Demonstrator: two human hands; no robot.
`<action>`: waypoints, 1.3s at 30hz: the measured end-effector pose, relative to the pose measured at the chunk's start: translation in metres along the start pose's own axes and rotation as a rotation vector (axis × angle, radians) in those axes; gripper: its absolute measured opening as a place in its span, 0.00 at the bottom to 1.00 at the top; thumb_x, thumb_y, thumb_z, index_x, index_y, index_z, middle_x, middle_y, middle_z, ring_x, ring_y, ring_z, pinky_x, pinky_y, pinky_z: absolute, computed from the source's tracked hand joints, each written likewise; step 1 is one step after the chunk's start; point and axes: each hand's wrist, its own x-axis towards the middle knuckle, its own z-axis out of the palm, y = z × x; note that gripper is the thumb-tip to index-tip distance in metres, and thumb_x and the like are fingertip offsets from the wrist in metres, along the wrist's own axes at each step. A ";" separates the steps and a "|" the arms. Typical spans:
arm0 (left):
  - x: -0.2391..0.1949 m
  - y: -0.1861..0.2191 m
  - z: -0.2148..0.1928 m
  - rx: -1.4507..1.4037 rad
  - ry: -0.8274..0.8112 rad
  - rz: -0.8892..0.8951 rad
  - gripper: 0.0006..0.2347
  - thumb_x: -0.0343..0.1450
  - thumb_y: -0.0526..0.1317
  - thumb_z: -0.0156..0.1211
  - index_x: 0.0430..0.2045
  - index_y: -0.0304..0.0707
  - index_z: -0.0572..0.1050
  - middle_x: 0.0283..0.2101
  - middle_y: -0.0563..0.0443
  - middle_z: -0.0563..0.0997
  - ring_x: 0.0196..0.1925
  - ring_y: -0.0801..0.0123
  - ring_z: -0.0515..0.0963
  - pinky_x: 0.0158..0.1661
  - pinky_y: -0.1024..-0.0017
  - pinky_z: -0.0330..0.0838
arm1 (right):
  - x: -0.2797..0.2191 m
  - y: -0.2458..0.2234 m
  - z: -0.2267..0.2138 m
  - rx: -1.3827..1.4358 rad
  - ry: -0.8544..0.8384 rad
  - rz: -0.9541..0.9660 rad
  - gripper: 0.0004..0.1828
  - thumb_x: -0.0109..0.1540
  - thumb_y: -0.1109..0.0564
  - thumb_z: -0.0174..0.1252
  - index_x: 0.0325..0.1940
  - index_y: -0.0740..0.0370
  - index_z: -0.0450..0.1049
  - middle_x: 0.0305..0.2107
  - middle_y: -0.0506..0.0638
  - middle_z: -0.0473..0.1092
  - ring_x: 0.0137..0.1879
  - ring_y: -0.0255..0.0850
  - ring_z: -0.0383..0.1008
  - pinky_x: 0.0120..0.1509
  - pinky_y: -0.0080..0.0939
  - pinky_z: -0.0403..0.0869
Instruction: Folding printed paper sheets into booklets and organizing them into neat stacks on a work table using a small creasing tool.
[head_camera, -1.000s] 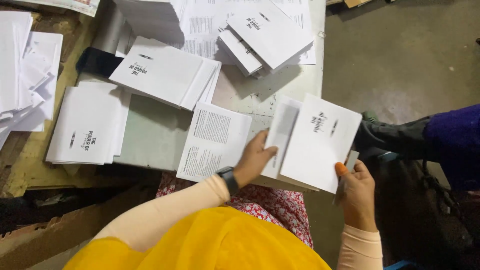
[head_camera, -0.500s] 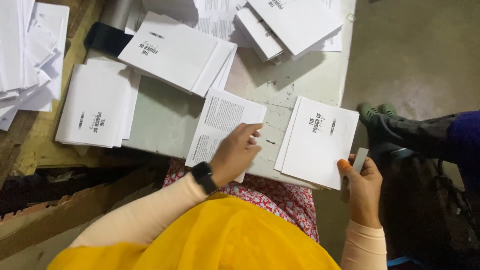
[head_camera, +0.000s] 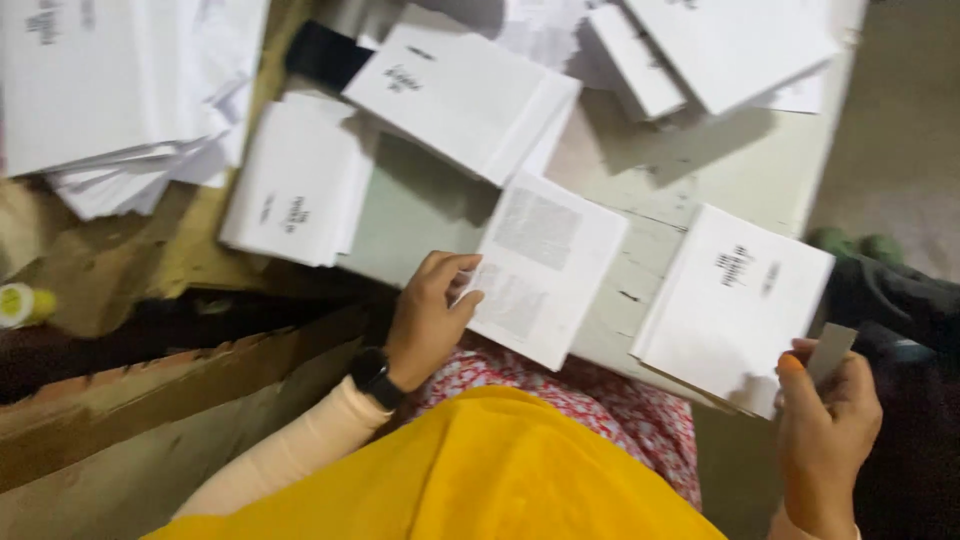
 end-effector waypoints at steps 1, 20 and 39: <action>0.001 -0.001 -0.002 -0.004 0.010 -0.002 0.15 0.64 0.29 0.59 0.45 0.36 0.74 0.42 0.48 0.74 0.40 0.65 0.78 0.42 0.73 0.74 | -0.004 -0.005 0.009 0.121 -0.123 0.041 0.09 0.65 0.63 0.55 0.50 0.59 0.70 0.40 0.47 0.69 0.40 0.31 0.65 0.40 0.29 0.64; 0.012 -0.028 -0.004 -0.434 -0.040 -0.281 0.15 0.61 0.26 0.61 0.42 0.32 0.78 0.39 0.41 0.79 0.42 0.62 0.80 0.41 0.68 0.78 | -0.049 -0.123 0.121 0.325 -0.681 0.253 0.10 0.65 0.65 0.49 0.44 0.73 0.74 0.32 0.66 0.73 0.39 0.50 0.76 0.42 0.53 0.79; -0.013 -0.003 0.030 0.047 -0.202 0.653 0.21 0.66 0.39 0.63 0.54 0.50 0.72 0.52 0.39 0.68 0.53 0.46 0.73 0.51 0.55 0.71 | -0.039 -0.123 0.118 0.411 -0.605 0.410 0.11 0.65 0.63 0.47 0.32 0.73 0.71 0.24 0.69 0.73 0.31 0.52 0.79 0.37 0.50 0.80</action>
